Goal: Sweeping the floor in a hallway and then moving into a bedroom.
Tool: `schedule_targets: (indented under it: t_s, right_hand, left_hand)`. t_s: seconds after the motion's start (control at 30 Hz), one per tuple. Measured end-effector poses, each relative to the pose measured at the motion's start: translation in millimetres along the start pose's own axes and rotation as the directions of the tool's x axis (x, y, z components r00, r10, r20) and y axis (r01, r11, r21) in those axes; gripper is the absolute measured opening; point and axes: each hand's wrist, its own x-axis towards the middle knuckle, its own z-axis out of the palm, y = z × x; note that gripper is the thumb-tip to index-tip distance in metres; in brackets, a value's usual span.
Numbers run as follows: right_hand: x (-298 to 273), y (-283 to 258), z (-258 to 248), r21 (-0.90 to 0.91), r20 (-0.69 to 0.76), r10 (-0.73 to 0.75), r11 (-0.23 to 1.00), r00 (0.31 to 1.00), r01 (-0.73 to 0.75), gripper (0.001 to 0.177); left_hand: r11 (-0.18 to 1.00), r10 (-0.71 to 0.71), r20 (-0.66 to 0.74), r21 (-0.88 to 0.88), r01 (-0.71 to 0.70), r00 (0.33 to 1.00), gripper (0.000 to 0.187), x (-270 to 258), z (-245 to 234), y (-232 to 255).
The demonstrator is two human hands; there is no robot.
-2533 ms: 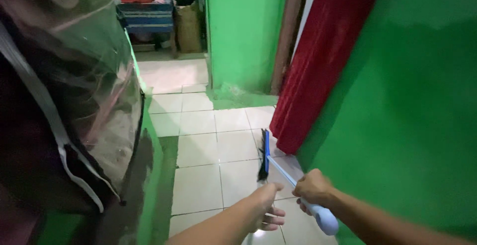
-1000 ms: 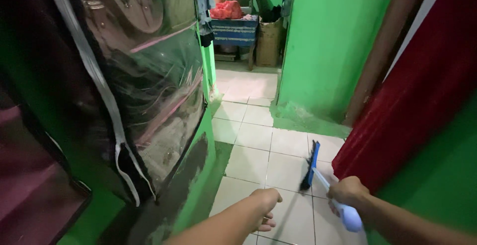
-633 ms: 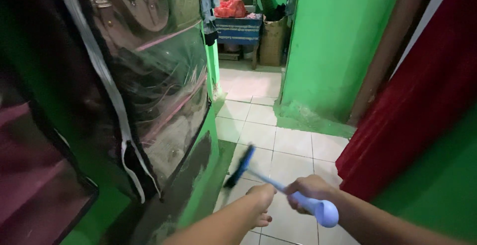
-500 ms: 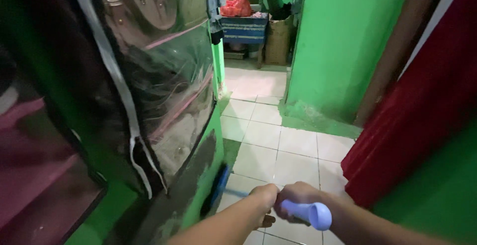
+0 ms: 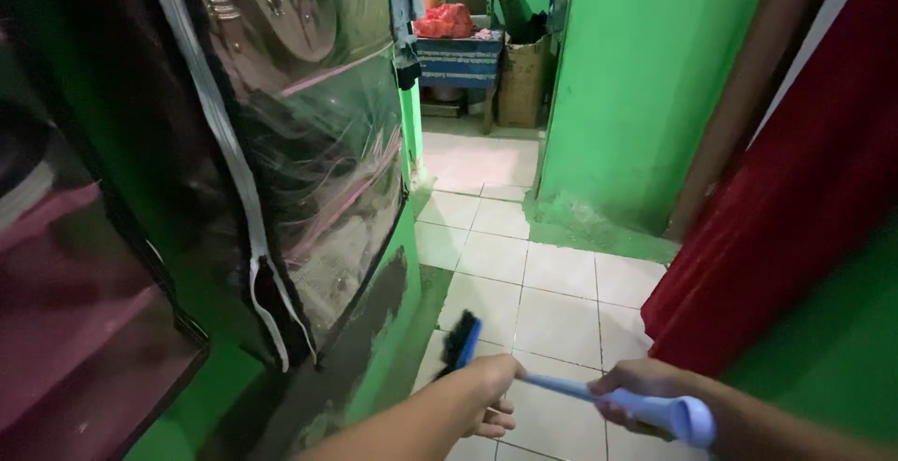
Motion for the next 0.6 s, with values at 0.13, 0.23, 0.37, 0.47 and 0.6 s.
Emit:
schedule_targets:
  t_s: [0.13,0.23,0.37,0.47,0.6]
  right_hand:
    - [-12.9,-0.1,-54.7,-0.278,0.008,-0.094,0.956,0.996,0.092,0.025]
    - [5.2,-8.0,-102.2,-0.264,-0.081,-0.136,0.958,0.987,0.111,0.020]
    - [53.7,-27.4,-163.3,-0.945,-0.172,-0.506,0.327,0.845,0.003,0.033]
    - [37.2,-22.3,-146.0,-0.957,-0.277,-0.585,0.241,0.762,-0.163,0.039]
    - [6.5,-5.8,-124.7,-0.732,-0.582,-0.553,0.675,0.596,-0.089,0.038]
  left_hand:
    - [1.000,0.003,-0.011,0.003,-0.003,1.000,0.064,3.5,7.1,-4.8]
    - [1.000,0.015,0.045,0.021,-0.016,0.999,0.061,-0.7,11.7,-7.8]
    - [0.999,-0.026,0.028,0.030,0.025,0.999,0.060,0.7,20.3,-9.7]
    - [0.999,-0.022,0.020,0.034,0.021,1.000,0.060,1.0,24.8,-9.3]
    - [0.999,0.000,0.024,0.049,-0.002,1.000,0.061,7.2,32.5,0.4]
